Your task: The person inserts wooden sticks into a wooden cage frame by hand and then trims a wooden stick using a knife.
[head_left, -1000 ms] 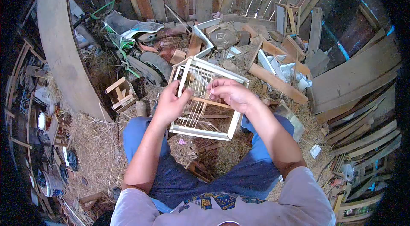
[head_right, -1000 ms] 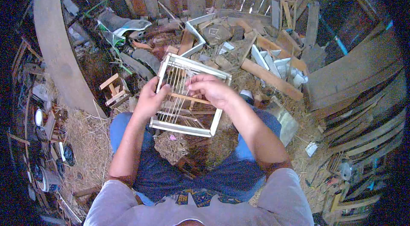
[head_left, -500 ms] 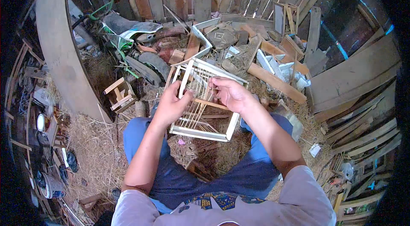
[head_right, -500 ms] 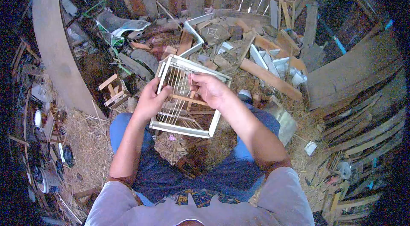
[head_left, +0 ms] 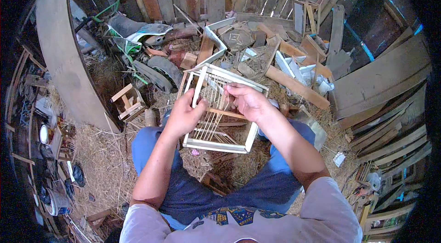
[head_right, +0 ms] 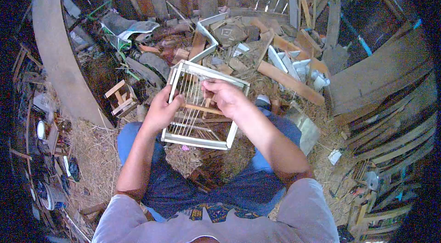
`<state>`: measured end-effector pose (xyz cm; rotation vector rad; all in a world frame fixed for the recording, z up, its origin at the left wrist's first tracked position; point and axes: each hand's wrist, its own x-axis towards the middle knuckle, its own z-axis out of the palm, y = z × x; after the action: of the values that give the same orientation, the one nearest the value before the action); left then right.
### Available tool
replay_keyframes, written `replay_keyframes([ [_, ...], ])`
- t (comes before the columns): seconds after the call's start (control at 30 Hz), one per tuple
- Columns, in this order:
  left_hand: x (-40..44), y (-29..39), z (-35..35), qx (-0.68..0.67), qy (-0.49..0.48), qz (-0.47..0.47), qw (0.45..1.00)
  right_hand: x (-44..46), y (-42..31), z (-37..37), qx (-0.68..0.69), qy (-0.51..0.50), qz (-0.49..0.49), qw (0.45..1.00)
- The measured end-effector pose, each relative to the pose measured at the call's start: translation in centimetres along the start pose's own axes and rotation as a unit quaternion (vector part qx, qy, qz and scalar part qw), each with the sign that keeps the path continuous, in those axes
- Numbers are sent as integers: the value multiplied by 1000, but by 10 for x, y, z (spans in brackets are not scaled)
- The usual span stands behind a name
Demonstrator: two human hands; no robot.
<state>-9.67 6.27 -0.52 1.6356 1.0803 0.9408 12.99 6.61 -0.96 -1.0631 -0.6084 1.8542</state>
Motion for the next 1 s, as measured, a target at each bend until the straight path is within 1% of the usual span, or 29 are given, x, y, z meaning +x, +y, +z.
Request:
replay_keyframes([
  [0.13,0,1,0,-2,-7,-4,1000,-1,-1,2,-7,16,2,1000],
  [0.23,1,-2,2,-4,-3,1,1000,1,-2,-5,-11,-3,10,1000],
  [0.37,1,-1,3,0,0,2,1000,1,0,-6,-24,4,4,1000],
  [0.47,0,1,3,-9,-6,-18,1000,5,4,-8,-38,13,-7,999],
  [0.57,0,1,2,18,-16,2,1000,6,5,-7,-35,15,-14,999],
  [0.63,0,1,4,-2,-12,14,1000,1,3,0,-36,47,-22,998],
  [0.67,0,2,5,-3,-11,14,1000,1,3,0,-37,46,-22,998],
  [0.73,-1,7,6,-52,-6,-19,998,1,2,1,-21,45,-18,999],
  [0.77,-1,6,4,-53,-4,-20,998,1,3,2,-23,44,-17,999],
  [0.83,1,2,1,-7,-19,-5,1000,-2,3,5,-14,63,-10,998],
  [0.93,1,-3,0,-8,-25,-2,1000,-1,3,1,-26,35,-8,999],
  [1.0,1,-1,0,-4,-23,4,1000,-3,3,5,-28,48,-15,998],
])
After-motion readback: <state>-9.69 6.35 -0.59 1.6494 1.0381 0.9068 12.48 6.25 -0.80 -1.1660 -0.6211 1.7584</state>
